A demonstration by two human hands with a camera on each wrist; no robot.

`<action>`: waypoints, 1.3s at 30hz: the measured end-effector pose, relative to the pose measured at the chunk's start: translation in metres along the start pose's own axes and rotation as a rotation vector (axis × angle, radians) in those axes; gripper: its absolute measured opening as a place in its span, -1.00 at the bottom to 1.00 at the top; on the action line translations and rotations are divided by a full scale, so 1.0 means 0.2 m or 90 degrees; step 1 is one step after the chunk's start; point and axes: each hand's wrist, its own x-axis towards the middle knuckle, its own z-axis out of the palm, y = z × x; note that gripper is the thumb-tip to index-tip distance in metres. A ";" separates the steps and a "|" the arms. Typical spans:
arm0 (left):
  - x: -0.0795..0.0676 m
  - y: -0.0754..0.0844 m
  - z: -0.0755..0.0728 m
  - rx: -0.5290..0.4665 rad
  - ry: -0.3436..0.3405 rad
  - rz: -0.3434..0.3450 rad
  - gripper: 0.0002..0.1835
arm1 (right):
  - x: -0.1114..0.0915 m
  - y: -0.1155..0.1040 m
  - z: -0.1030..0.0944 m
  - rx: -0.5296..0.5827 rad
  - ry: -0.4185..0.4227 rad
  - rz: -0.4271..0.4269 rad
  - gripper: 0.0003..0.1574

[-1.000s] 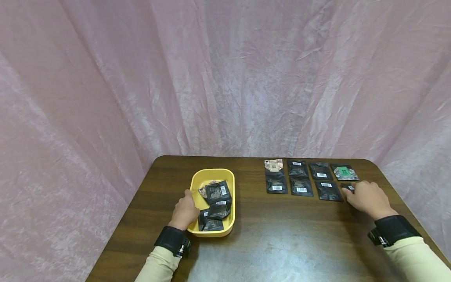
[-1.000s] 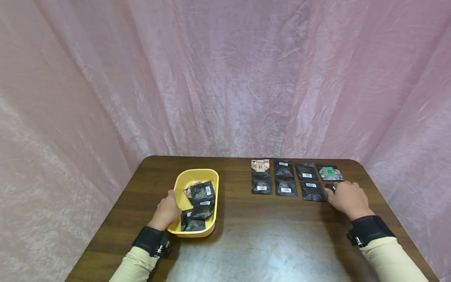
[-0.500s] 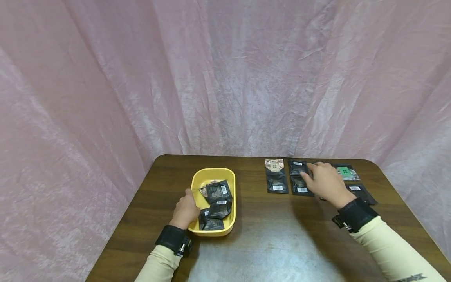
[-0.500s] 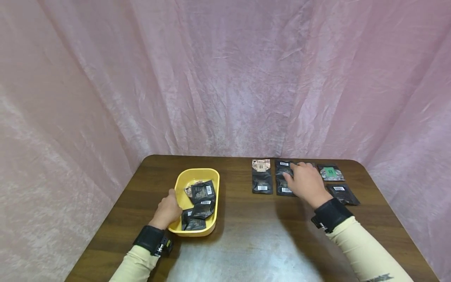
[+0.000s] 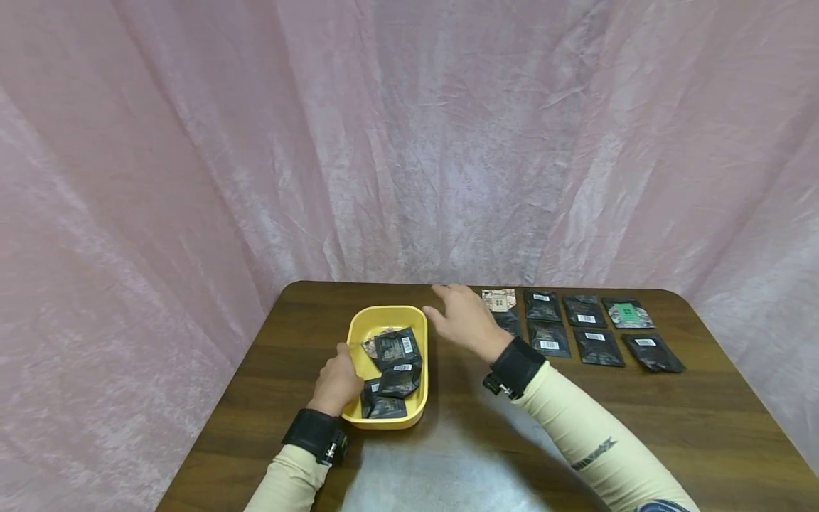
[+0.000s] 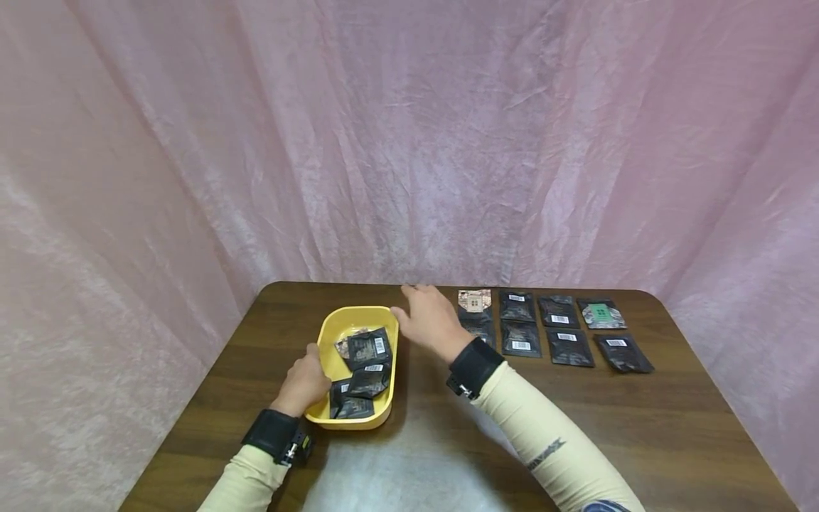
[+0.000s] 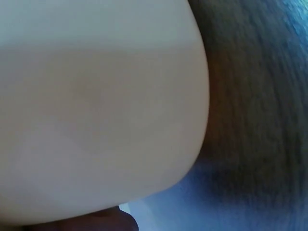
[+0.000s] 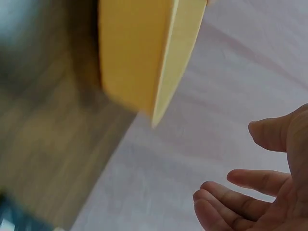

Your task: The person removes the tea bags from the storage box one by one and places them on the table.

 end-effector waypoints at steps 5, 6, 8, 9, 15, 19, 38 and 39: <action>0.00 0.01 0.02 -0.004 0.001 0.000 -0.26 | 0.05 -0.14 0.14 0.046 -0.066 -0.012 -0.31; -0.01 0.01 0.02 -0.005 0.001 0.003 -0.27 | 0.05 -0.16 0.17 0.047 -0.079 -0.015 -0.32; -0.01 0.01 0.02 -0.007 0.004 0.007 -0.28 | 0.06 -0.19 0.23 0.040 -0.098 -0.026 -0.35; -0.01 0.01 0.03 -0.006 0.009 0.012 -0.29 | 0.06 -0.20 0.25 0.040 -0.108 -0.031 -0.36; -0.01 0.00 0.02 -0.007 0.022 0.031 -0.33 | 0.07 -0.27 0.39 0.029 -0.151 -0.038 -0.59; 0.01 -0.01 0.03 -0.001 0.022 0.033 -0.33 | 0.06 -0.29 0.45 -0.033 -0.173 -0.024 -0.49; 0.00 0.00 0.03 -0.009 0.009 0.020 -0.28 | 0.00 -0.29 0.57 -0.165 -0.082 -0.044 -0.63; 0.00 0.00 0.02 -0.009 0.010 0.020 -0.28 | 0.00 -0.30 0.57 -0.165 -0.076 -0.045 -0.65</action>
